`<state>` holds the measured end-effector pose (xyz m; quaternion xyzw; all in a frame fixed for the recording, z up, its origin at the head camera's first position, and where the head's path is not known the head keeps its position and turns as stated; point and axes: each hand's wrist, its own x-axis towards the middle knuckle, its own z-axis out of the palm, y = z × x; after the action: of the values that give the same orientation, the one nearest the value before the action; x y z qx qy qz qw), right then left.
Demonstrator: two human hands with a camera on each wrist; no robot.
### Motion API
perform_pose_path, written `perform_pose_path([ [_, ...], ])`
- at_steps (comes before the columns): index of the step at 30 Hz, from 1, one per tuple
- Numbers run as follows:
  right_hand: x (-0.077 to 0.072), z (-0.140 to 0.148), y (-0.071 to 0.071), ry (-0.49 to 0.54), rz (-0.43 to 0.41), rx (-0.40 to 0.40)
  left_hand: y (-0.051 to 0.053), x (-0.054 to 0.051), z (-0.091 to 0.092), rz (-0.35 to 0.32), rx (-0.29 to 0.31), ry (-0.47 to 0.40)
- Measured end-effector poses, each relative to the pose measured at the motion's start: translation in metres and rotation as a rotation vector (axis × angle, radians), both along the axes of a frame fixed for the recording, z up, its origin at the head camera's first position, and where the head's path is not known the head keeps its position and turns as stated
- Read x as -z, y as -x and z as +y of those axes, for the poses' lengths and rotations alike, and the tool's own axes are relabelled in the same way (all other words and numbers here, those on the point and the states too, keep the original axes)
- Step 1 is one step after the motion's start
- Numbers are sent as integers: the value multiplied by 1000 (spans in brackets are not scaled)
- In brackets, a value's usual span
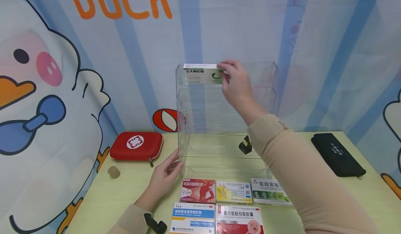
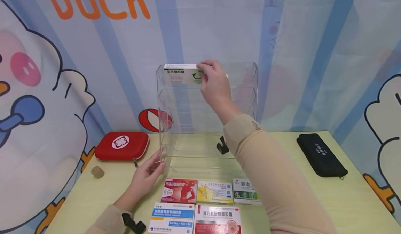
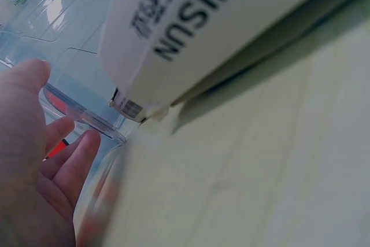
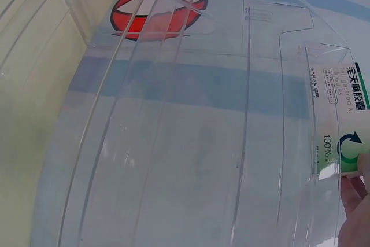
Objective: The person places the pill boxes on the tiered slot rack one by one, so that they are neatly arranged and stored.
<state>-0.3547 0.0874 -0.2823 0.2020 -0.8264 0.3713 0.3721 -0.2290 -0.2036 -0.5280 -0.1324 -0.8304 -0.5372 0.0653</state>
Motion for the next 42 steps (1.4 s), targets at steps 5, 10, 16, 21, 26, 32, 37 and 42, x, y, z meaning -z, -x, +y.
perform_pose_path([
  [5, 0, 0, 1, 8, -58, -20, 1, 0, 0, -10, -5, 2],
  [10, 1, 1, 1, 28, -115, -48, 1, 1, 0, -5, -5, 4],
  [16, 2, 8, -9, 107, -114, -88, 1, 1, 2, 0, -7, 15],
  [21, 6, 17, -21, 122, -73, -145, 1, 1, 2, -7, -14, 16],
  [26, 16, 28, -34, 97, -56, -191, 2, -1, 1, -17, -21, 20],
  [32, 35, 42, -57, 20, -105, -221, 2, -1, 1, -24, -34, 28],
  [37, 61, 55, -81, -35, -165, -224, 3, 0, 1, -24, -21, 25],
  [42, 85, 66, -107, -78, -225, -236, 3, 0, -1, -12, -18, 27],
])
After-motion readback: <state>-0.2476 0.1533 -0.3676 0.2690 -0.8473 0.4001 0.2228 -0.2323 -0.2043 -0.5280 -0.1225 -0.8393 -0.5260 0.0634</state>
